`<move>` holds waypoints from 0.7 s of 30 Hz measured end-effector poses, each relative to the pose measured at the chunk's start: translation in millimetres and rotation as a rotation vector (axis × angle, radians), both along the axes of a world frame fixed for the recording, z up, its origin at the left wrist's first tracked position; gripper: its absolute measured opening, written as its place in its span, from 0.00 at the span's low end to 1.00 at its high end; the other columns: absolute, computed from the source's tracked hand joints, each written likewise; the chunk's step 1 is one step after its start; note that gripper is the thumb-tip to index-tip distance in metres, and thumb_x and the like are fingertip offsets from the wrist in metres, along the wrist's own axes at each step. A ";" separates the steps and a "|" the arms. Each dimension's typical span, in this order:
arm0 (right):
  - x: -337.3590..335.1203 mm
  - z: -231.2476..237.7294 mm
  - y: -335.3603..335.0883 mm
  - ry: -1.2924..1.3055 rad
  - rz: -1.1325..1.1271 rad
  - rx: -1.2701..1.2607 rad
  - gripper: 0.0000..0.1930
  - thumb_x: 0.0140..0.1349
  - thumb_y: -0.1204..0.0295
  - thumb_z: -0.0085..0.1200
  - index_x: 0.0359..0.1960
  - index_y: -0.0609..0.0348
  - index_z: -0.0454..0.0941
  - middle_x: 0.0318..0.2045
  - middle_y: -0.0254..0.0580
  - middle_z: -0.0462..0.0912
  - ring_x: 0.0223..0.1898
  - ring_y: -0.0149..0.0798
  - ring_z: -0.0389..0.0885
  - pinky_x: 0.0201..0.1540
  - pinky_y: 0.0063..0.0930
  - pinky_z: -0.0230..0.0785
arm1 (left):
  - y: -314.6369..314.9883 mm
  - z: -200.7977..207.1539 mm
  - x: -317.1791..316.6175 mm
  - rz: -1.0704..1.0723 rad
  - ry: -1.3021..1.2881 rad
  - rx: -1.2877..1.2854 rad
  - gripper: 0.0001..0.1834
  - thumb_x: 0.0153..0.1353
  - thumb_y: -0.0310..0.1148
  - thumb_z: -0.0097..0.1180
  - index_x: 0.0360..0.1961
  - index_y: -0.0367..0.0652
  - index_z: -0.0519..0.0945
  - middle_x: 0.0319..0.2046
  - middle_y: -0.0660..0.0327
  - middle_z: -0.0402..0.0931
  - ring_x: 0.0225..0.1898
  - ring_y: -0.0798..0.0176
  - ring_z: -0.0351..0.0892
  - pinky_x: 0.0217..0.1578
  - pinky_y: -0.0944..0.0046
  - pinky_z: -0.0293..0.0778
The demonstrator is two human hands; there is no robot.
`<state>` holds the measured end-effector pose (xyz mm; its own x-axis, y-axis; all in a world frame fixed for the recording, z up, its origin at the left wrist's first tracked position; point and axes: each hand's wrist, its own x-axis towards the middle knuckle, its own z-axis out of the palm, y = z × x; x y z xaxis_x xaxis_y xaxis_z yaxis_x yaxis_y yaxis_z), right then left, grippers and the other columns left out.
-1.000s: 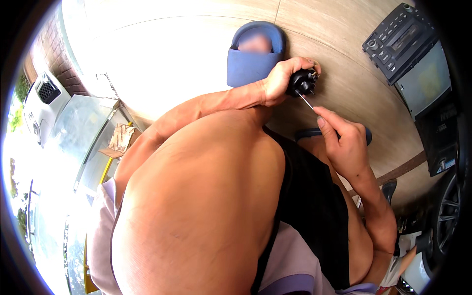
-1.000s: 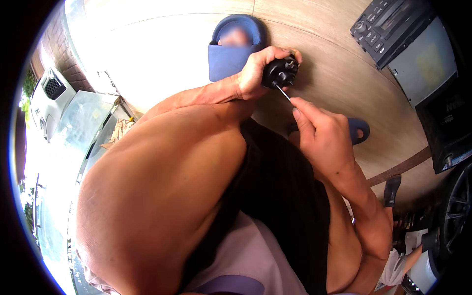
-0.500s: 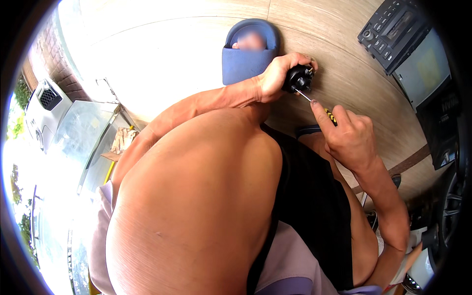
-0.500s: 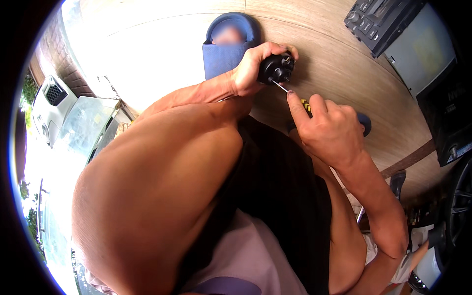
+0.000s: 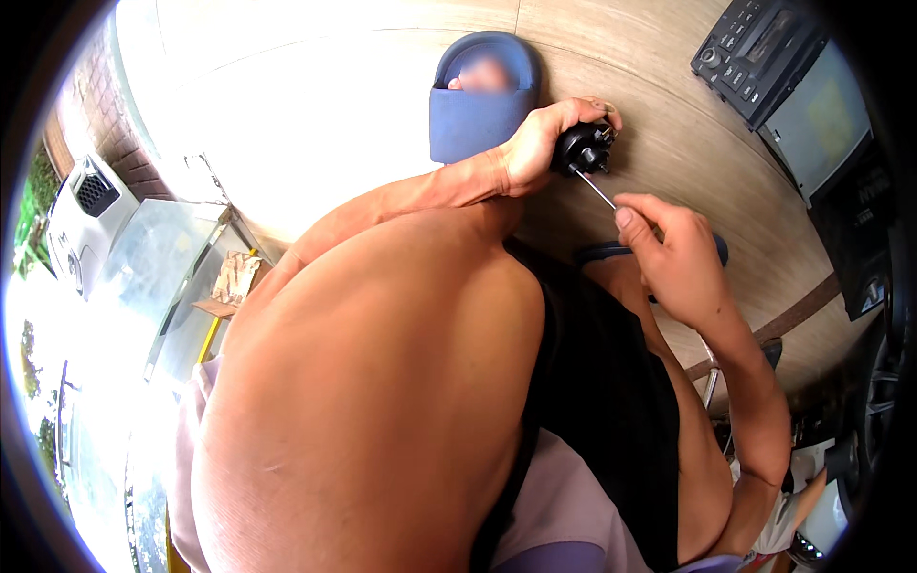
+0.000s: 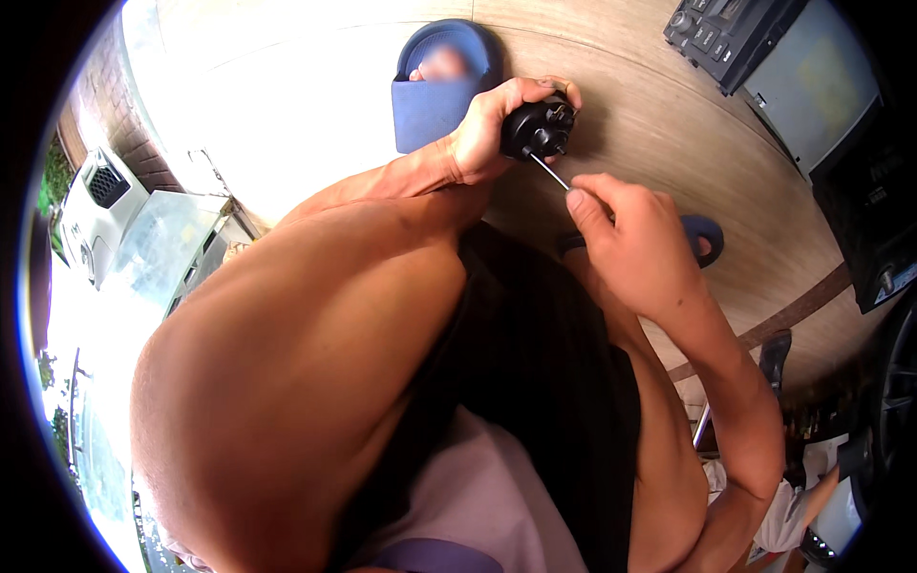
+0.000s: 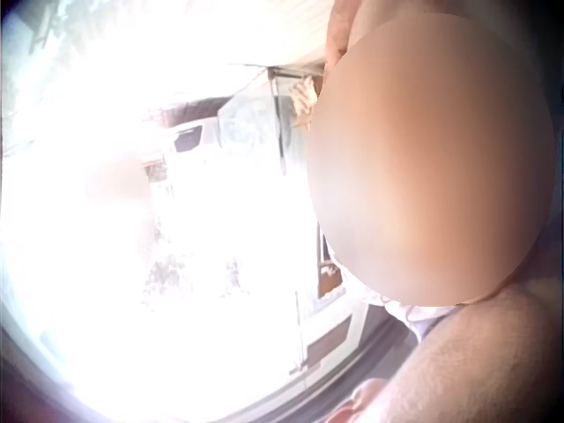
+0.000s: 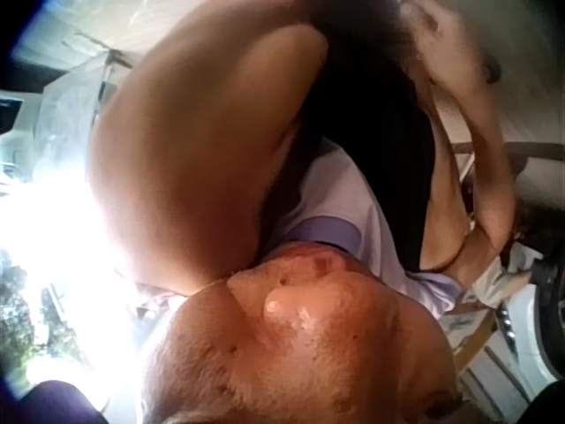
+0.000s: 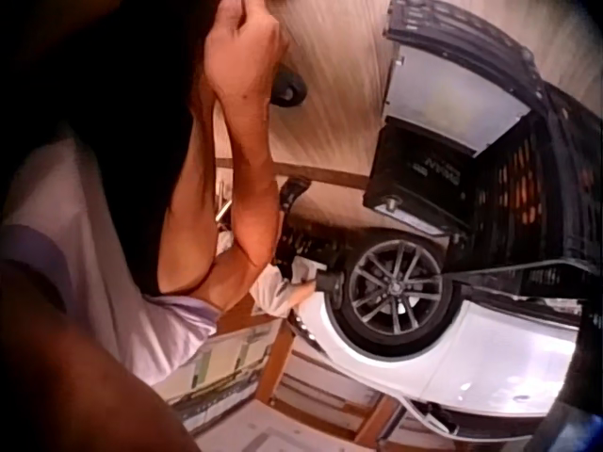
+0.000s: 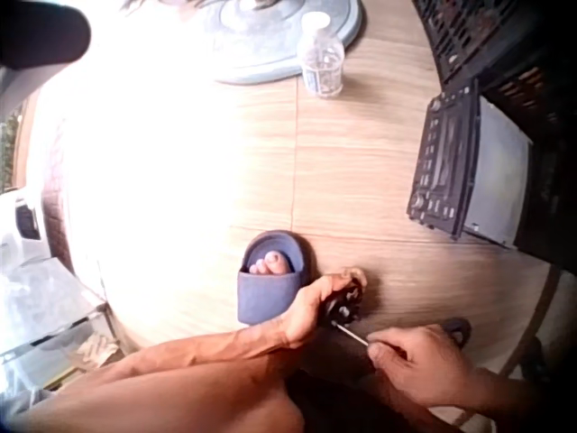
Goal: The person uses a screwdriver to tighten or adjust the back of a car horn while holding it by hand.
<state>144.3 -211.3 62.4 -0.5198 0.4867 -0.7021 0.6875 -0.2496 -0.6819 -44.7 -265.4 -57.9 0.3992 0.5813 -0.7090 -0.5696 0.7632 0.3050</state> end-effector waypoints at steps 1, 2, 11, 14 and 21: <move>-4.3 6.2 7.4 -0.122 -0.128 -0.477 0.15 0.72 0.67 0.49 0.50 0.69 0.79 0.29 0.42 0.83 0.15 0.30 0.74 0.19 0.26 0.68 | 0.3 0.8 0.0 0.001 -0.002 0.000 0.20 0.68 0.47 0.44 0.45 0.41 0.78 0.31 0.62 0.76 0.31 0.67 0.76 0.32 0.64 0.74; -9.3 11.2 12.1 -0.123 -0.126 -0.478 0.15 0.72 0.67 0.49 0.50 0.69 0.79 0.29 0.42 0.83 0.15 0.30 0.74 0.19 0.26 0.68 | 1.0 2.6 0.4 -0.009 0.003 0.000 0.20 0.68 0.47 0.44 0.45 0.41 0.78 0.32 0.63 0.75 0.31 0.68 0.76 0.32 0.64 0.74; -15.8 3.6 10.9 -0.156 -0.235 -0.713 0.16 0.74 0.65 0.49 0.47 0.67 0.82 0.21 0.32 0.78 0.15 0.21 0.67 0.17 0.19 0.59 | 0.5 6.1 -7.6 -0.029 0.021 0.014 0.20 0.68 0.46 0.44 0.45 0.42 0.78 0.32 0.65 0.75 0.33 0.71 0.75 0.33 0.66 0.73; -10.4 4.2 4.3 -0.184 -0.251 -0.657 0.14 0.72 0.66 0.52 0.47 0.64 0.83 0.20 0.37 0.79 0.16 0.25 0.69 0.18 0.24 0.62 | 5.3 -0.7 -1.6 0.022 -0.081 -0.017 0.19 0.68 0.46 0.44 0.44 0.42 0.78 0.32 0.65 0.75 0.33 0.70 0.75 0.32 0.66 0.73; -13.7 -3.0 -9.8 -0.134 0.333 0.228 0.13 0.65 0.71 0.54 0.48 0.59 0.83 0.21 0.50 0.78 0.24 0.45 0.84 0.24 0.38 0.74 | 4.9 -0.1 -9.0 0.041 -0.054 -0.082 0.17 0.67 0.45 0.46 0.42 0.43 0.77 0.31 0.66 0.74 0.32 0.69 0.75 0.34 0.66 0.72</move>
